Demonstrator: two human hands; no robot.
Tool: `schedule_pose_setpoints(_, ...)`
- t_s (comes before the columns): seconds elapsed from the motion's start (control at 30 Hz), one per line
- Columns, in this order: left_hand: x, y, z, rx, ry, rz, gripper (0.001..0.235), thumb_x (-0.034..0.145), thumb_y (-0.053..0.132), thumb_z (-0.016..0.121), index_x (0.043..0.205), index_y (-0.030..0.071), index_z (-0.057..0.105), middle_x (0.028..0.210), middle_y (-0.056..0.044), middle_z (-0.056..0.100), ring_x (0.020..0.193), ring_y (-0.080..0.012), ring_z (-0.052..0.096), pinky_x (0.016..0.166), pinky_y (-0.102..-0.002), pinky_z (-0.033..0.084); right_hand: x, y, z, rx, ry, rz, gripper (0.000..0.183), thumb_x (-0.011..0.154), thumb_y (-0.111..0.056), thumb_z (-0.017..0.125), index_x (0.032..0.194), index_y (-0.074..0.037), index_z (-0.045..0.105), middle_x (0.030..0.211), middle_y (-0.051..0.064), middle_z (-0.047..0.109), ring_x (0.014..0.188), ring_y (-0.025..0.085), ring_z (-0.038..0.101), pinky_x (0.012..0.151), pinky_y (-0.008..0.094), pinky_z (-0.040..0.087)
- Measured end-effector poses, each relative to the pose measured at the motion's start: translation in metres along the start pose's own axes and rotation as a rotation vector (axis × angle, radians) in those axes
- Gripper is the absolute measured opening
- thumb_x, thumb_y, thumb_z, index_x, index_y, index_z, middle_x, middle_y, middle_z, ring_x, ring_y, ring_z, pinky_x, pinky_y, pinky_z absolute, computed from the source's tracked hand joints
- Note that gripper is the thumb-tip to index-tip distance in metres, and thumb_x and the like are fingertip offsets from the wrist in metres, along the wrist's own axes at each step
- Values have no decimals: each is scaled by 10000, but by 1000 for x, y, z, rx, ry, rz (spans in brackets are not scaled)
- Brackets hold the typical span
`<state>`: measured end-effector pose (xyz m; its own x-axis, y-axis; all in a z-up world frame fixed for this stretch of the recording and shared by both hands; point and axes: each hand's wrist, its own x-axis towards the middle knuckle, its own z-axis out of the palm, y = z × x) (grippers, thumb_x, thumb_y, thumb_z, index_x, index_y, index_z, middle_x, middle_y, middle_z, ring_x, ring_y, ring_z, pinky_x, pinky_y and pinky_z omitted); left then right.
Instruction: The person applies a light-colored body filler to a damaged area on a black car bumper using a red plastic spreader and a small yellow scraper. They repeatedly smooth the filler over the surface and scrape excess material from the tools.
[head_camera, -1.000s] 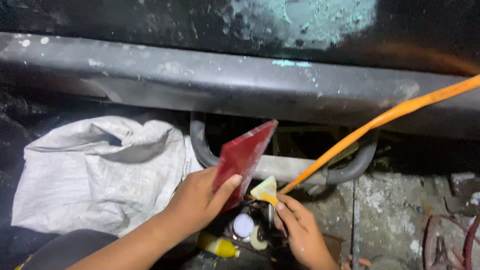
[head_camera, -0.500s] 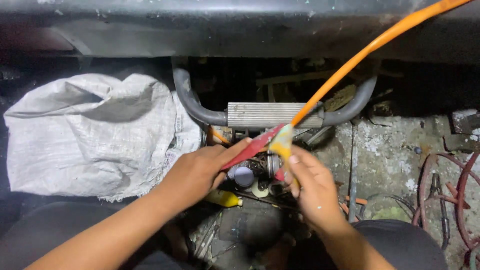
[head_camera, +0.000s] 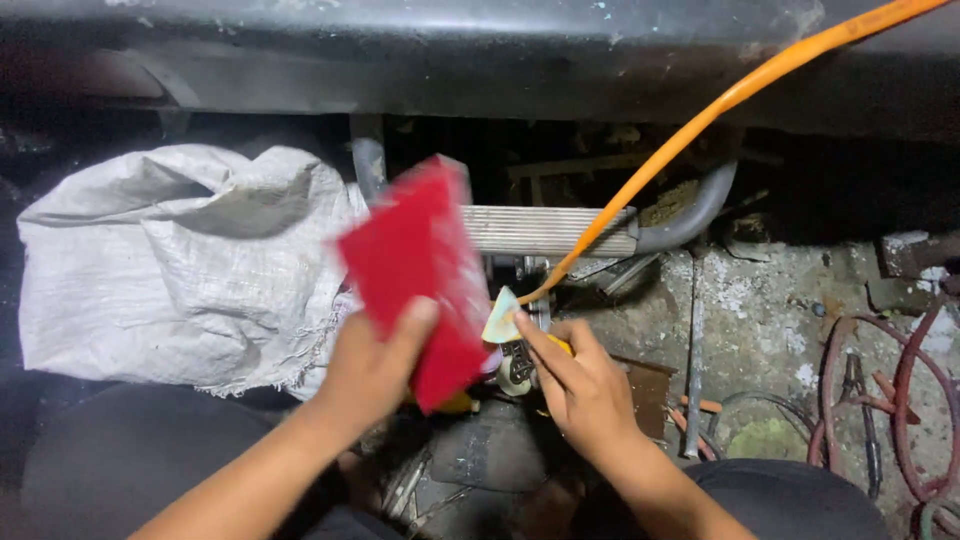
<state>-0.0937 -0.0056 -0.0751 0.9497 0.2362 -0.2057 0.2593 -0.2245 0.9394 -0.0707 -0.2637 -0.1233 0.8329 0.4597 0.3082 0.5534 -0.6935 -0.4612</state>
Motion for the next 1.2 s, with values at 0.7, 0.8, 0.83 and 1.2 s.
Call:
schedule_pose_setpoints(0.7, 64, -45, -1, 754, -387, 835, 854, 879, 109, 685, 1617, 296, 298, 1003, -63, 635, 842, -310, 622, 577, -445, 510, 39, -11, -47, 1002, 177, 559, 415, 1023, -168, 488, 1358, 49, 598, 629, 85, 490, 538, 131, 412, 544, 227, 313)
schedule_pose_setpoints(0.8, 63, -28, 6, 420, -464, 343, 340, 1033, 414, 448, 1070, 142, 648, 823, -65, 732, 696, -265, 688, 623, -366, 476, 34, -6, -41, 728, 283, 591, 378, 1054, -122, 482, 1372, 57, 582, 782, 116, 617, 617, 152, 518, 535, 264, 439)
schedule_pose_setpoints(0.83, 65, -26, 7, 421, -467, 339, 340, 1033, 414, 448, 1070, 142, 648, 823, -65, 732, 696, -265, 688, 623, -366, 476, 36, -5, -38, 729, 282, 596, 378, 1054, -122, 482, 1372, 57, 582, 782, 116, 617, 617, 152, 518, 535, 264, 439)
schedule_pose_setpoints(1.2, 79, -28, -24, 176, -61, 787, 249, 1002, 256, 645, 818, 103, 713, 688, -98, 713, 607, -266, 678, 625, -323, 552, 38, 5, 28, 11, -566, 408, 353, 1028, -380, 502, 1348, -396, 651, 943, 52, 691, 861, 351, 717, 780, 494, 579)
